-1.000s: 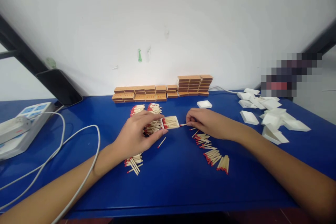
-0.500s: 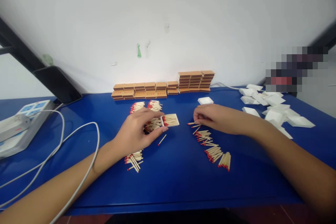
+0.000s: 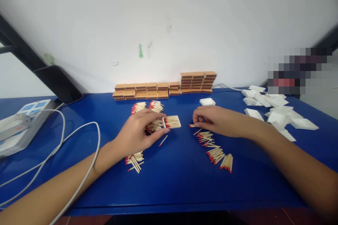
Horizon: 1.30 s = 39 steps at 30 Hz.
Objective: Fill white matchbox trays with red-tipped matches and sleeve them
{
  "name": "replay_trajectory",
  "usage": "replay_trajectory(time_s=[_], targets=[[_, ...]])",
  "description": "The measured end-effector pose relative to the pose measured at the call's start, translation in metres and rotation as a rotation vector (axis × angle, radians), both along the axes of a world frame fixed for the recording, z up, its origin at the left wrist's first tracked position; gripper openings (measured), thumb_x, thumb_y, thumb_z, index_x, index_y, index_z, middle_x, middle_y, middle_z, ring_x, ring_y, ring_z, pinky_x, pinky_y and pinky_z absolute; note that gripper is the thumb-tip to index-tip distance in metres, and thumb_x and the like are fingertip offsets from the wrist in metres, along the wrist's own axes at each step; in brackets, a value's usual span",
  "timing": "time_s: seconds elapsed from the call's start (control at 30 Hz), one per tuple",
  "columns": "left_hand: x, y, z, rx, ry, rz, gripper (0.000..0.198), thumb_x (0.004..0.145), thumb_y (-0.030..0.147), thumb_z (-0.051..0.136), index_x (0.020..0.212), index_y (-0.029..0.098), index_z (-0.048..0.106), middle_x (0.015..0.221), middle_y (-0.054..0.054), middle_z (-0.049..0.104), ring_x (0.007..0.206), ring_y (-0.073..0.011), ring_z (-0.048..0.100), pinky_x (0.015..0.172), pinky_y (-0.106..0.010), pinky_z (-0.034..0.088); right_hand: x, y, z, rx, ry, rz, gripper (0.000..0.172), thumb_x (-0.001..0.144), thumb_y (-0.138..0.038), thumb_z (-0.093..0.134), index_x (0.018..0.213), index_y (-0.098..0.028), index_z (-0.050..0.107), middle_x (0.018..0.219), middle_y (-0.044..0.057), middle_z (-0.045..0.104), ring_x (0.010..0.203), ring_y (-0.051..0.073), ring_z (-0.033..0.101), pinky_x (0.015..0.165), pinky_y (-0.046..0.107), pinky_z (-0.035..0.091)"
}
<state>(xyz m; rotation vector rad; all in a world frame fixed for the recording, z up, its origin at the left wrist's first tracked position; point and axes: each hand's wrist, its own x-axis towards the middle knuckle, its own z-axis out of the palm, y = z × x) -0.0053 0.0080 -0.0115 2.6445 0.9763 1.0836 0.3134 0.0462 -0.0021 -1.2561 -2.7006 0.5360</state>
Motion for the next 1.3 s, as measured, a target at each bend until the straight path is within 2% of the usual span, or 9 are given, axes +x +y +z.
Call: replay_trajectory(time_s=[0.2,0.43,0.6,0.8,1.03,1.3], targets=[[0.0,-0.001,0.002,-0.004,-0.003,0.006,0.031,0.094,0.037,0.078,0.119,0.018,0.074,0.109,-0.009,0.079,0.098,-0.0233,0.075,0.09,-0.037,0.06,-0.003,-0.003,0.002,-0.073,0.022,-0.016,0.024,0.099,-0.045,0.057,0.094,-0.023,0.064,0.088,0.005,0.068,0.074,0.019,0.056,0.065,0.033,0.04],[0.0,0.0,0.001,-0.008,-0.007,-0.001,0.031,0.094,0.036,0.078,0.119,0.019,0.074,0.11,-0.009,0.079,0.099,-0.0242,0.075,0.089,-0.038,0.061,-0.008,-0.007,0.0,-0.072,0.061,-0.036,0.029,0.103,-0.045,0.05,0.092,-0.022,0.063,0.096,0.009,0.071,0.082,0.022,0.061,0.071,0.035,0.044],[0.001,0.0,0.002,-0.016,-0.001,0.007,0.031,0.093,0.037,0.078,0.118,0.018,0.074,0.109,-0.009,0.079,0.097,-0.0234,0.075,0.089,-0.037,0.061,-0.009,-0.01,0.007,-0.013,0.089,-0.053,0.028,0.105,-0.046,0.05,0.097,-0.024,0.063,0.093,0.006,0.07,0.082,0.022,0.061,0.072,0.035,0.042],[0.007,-0.004,0.001,-0.023,-0.003,-0.006,0.032,0.094,0.038,0.077,0.119,0.017,0.074,0.109,-0.011,0.079,0.099,-0.0257,0.075,0.09,-0.041,0.061,-0.028,-0.028,0.019,0.025,0.26,-0.065,0.027,0.106,-0.047,0.05,0.101,-0.024,0.063,0.09,0.004,0.067,0.078,0.019,0.058,0.071,0.033,0.042],[0.014,-0.011,0.0,-0.013,0.018,-0.056,0.037,0.095,0.041,0.075,0.122,0.015,0.073,0.105,-0.013,0.078,0.096,-0.0262,0.074,0.085,-0.042,0.062,-0.048,-0.044,0.012,0.084,0.296,-0.034,0.012,0.106,-0.033,0.052,0.102,-0.023,0.059,0.097,0.004,0.068,0.08,0.019,0.061,0.072,0.032,0.042],[0.015,-0.012,0.002,-0.006,0.002,-0.076,0.035,0.095,0.04,0.075,0.12,0.016,0.073,0.106,-0.012,0.078,0.096,-0.0263,0.074,0.086,-0.043,0.062,-0.052,-0.045,0.014,0.119,0.333,-0.028,0.017,0.106,-0.038,0.053,0.101,-0.024,0.061,0.095,0.004,0.069,0.078,0.018,0.061,0.07,0.031,0.044]])
